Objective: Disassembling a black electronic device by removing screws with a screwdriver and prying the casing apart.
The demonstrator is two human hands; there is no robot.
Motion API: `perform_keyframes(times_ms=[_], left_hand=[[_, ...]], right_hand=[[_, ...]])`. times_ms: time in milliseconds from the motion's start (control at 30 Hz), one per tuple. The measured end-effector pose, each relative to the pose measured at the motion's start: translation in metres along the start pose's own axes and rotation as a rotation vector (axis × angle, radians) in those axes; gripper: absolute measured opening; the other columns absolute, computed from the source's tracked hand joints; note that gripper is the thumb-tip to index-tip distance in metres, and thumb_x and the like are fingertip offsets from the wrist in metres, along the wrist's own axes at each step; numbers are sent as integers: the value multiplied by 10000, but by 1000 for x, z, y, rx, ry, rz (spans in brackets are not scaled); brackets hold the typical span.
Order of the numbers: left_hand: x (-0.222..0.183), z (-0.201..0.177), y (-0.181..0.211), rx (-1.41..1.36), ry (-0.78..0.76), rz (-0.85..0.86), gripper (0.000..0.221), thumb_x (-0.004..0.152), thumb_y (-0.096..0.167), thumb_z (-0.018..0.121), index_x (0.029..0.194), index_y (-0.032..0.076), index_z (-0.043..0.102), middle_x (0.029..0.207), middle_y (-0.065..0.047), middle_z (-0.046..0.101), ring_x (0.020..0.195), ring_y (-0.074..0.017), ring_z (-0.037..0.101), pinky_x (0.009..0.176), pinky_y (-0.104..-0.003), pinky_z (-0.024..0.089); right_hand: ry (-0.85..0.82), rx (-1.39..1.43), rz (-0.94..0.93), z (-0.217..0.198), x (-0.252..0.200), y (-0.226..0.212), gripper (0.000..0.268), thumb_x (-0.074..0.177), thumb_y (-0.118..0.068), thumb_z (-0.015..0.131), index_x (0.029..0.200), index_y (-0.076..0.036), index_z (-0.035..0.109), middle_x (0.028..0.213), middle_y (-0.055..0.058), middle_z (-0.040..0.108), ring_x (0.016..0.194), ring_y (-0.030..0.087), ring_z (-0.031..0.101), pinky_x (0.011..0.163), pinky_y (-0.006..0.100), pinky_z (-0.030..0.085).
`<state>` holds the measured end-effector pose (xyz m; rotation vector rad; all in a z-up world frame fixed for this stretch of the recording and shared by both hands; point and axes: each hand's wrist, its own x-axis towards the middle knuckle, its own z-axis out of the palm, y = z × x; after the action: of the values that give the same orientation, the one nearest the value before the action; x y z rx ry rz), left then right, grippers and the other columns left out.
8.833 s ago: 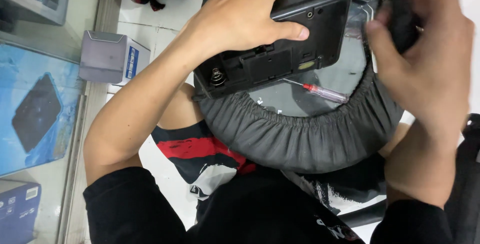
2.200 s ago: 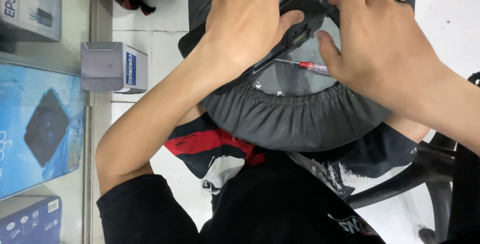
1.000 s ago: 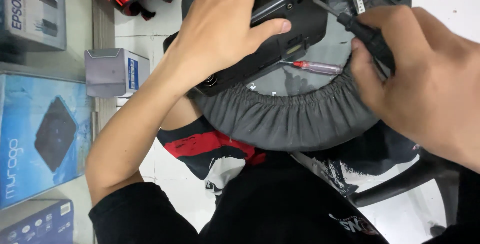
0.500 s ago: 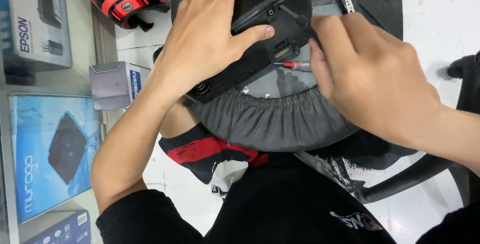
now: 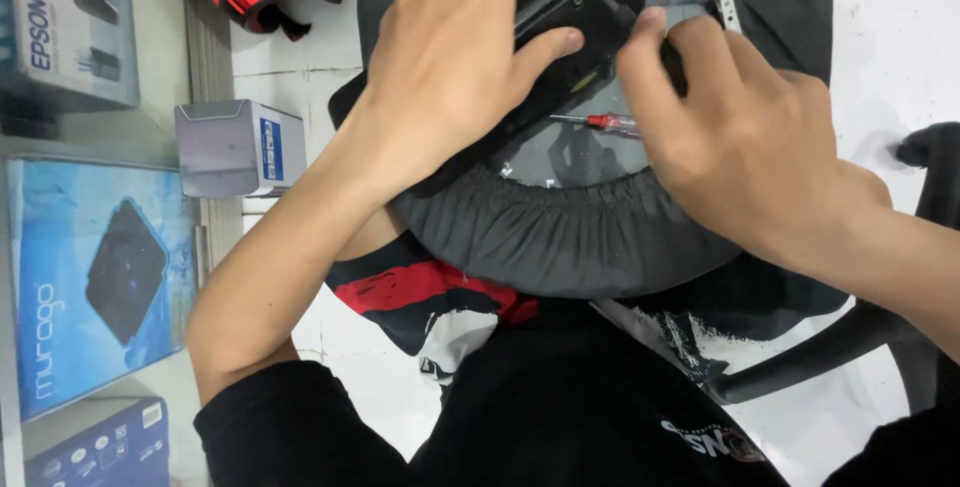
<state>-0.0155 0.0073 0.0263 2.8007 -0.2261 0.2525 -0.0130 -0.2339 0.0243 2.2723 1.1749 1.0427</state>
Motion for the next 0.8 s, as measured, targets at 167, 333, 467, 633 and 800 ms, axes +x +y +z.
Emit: perform_keyframes(times_ms=[167,333,467,633,800], left_hand=[[1,9,5,66,-2,-37,692,967,569,810,1231,-13,545,997,-234,706,816,-581,648,623,-635,534],[2,18,5,163,44,-5,680,965,616,797,1157,0,583,950,-208,701,745,-533,674,573,-599,550],[1,20,7,158,48,-10,664,974,590,799,1161,-7,579,913,-215,711,743,-535,675,599,-581,552],[0,31,11,288,143,27,608,919,647,816,1017,72,641,828,-101,685,660,-316,696,537,-415,560],[1,31,10,251,138,-10,582,904,624,846,1009,88,643,907,-118,671,709,-345,693,517,-451,574]], right_hand=[[82,-89,-74,6,-2,5,138,1147,-81,684,1221,-194,712,899,-81,511,719,27,487,547,162,298],[54,-158,-18,-1,-2,0,111,1225,-151,673,1137,-209,708,821,-138,436,650,-10,401,529,166,217],[129,-166,-8,15,-7,-2,228,1213,-104,695,1011,-205,661,778,-125,398,631,5,362,526,184,187],[-435,1203,646,11,11,13,144,1183,-95,609,1076,-9,565,761,57,674,700,173,651,737,343,469],[-769,1710,1071,-4,44,21,350,1193,-216,484,913,-6,484,613,119,396,427,163,307,357,291,211]])
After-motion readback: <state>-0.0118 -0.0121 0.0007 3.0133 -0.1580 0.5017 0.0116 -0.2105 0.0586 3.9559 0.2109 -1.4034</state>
